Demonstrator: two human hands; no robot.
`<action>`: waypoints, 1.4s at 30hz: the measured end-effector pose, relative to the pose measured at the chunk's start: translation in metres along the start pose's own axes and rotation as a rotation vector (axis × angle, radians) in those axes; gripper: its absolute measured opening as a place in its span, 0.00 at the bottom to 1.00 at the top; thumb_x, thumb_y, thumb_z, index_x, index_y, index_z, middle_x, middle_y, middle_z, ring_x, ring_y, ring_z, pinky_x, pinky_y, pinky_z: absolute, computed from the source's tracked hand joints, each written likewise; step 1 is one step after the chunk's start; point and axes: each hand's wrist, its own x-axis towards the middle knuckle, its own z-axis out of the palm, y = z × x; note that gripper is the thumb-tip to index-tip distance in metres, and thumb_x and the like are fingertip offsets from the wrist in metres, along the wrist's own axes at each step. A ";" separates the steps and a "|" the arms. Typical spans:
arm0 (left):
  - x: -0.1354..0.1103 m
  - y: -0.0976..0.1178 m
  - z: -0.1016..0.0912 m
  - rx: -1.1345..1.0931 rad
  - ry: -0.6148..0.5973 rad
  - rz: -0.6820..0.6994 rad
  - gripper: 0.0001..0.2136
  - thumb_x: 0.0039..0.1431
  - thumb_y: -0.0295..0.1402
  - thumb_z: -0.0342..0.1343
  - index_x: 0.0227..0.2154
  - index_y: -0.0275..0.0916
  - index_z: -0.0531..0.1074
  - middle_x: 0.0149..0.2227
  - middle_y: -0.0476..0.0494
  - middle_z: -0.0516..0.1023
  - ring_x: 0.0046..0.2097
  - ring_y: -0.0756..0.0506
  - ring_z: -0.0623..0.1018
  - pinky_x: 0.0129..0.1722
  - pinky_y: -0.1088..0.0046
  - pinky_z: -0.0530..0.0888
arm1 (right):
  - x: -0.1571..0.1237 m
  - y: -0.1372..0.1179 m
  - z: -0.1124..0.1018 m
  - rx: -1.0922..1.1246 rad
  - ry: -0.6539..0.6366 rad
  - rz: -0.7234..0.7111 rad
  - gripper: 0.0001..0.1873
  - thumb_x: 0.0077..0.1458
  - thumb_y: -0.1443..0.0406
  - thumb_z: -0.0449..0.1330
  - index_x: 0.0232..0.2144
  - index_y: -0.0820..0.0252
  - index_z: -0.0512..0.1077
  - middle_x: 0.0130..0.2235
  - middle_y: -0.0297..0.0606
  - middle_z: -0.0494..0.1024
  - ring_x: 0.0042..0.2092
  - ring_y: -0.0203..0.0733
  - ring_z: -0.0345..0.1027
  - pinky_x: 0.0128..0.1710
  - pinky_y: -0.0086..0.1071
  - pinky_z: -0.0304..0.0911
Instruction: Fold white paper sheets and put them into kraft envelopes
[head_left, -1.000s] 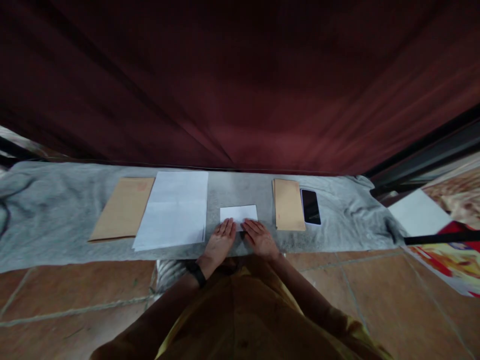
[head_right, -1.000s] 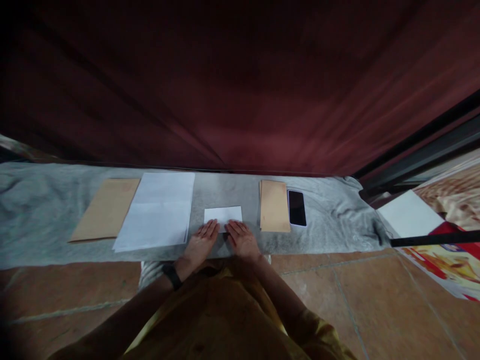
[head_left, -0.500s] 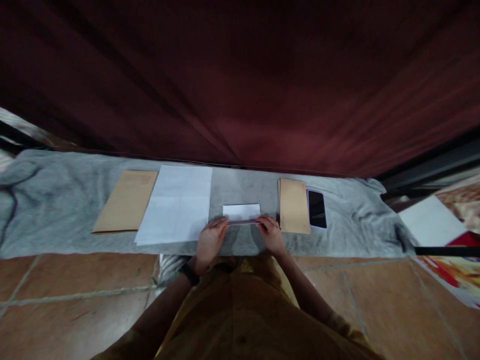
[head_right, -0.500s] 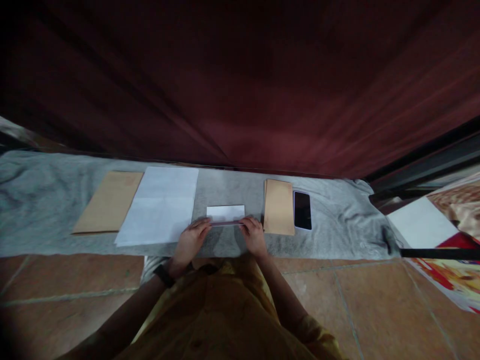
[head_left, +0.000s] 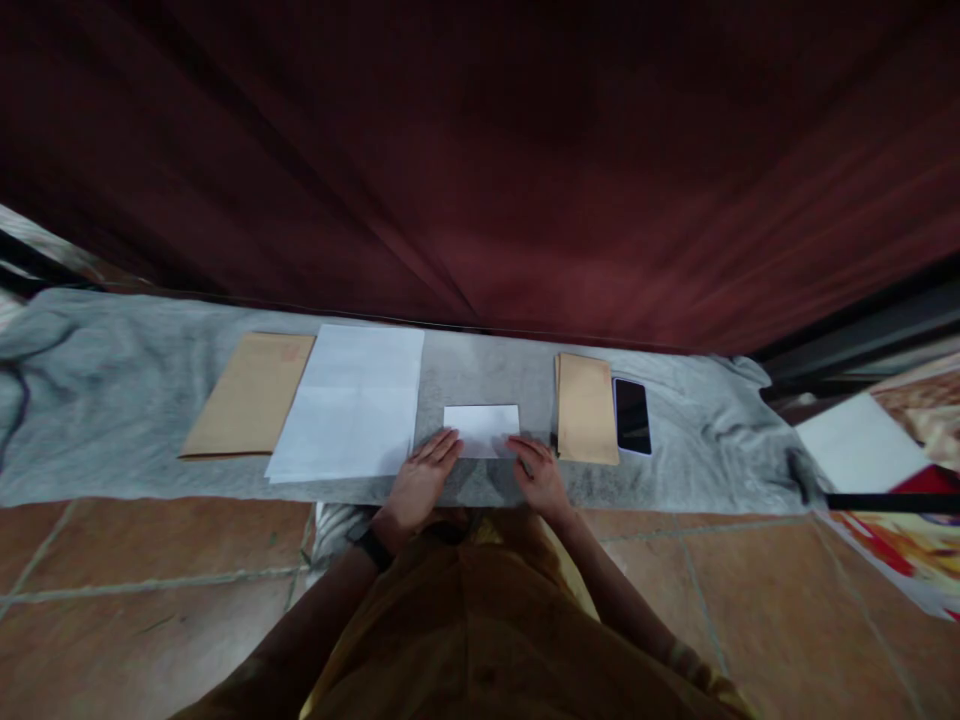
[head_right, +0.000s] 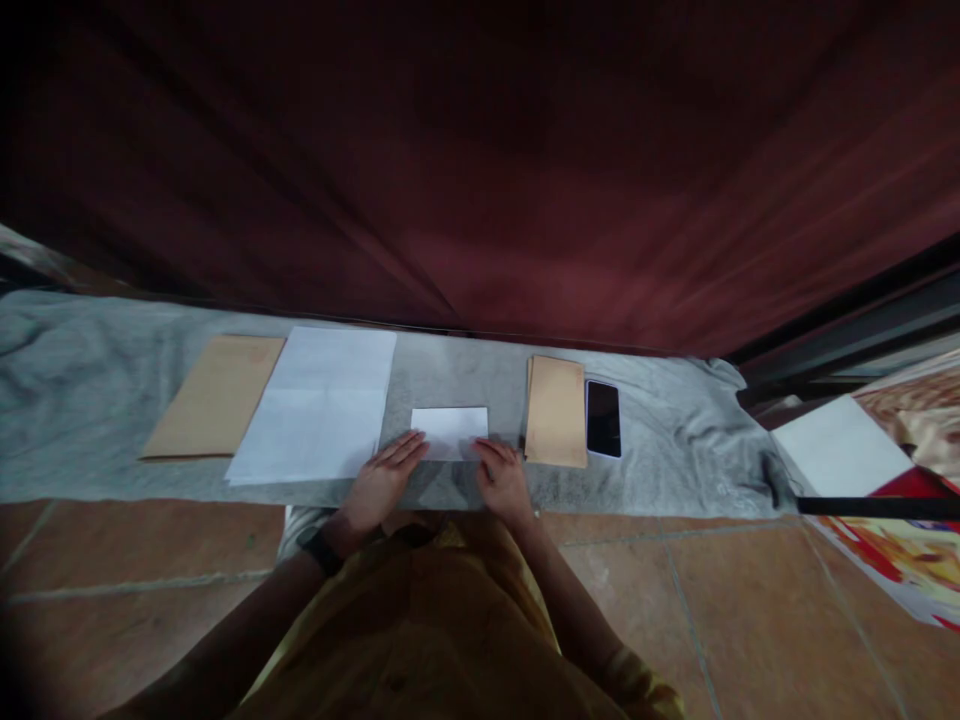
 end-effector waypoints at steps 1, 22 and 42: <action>0.000 -0.002 0.000 -0.011 0.000 0.024 0.25 0.62 0.19 0.45 0.60 0.37 0.70 0.66 0.40 0.68 0.69 0.44 0.64 0.66 0.61 0.66 | 0.007 0.001 -0.002 0.008 0.028 0.013 0.22 0.63 0.70 0.50 0.54 0.56 0.75 0.57 0.41 0.76 0.57 0.44 0.68 0.59 0.40 0.63; 0.008 -0.002 -0.012 -0.302 0.161 -0.105 0.26 0.61 0.19 0.43 0.60 0.36 0.69 0.66 0.36 0.67 0.69 0.40 0.62 0.68 0.53 0.62 | 0.074 -0.016 -0.045 0.181 -0.026 0.263 0.07 0.59 0.63 0.58 0.35 0.58 0.76 0.33 0.33 0.79 0.33 0.39 0.72 0.35 0.30 0.66; 0.035 0.028 -0.034 -1.506 0.106 -0.694 0.19 0.44 0.37 0.64 0.41 0.35 0.78 0.34 0.46 0.82 0.34 0.44 0.78 0.36 0.69 0.72 | 0.013 -0.057 -0.019 0.405 0.205 0.099 0.18 0.66 0.60 0.53 0.56 0.55 0.69 0.56 0.43 0.75 0.58 0.45 0.68 0.60 0.42 0.66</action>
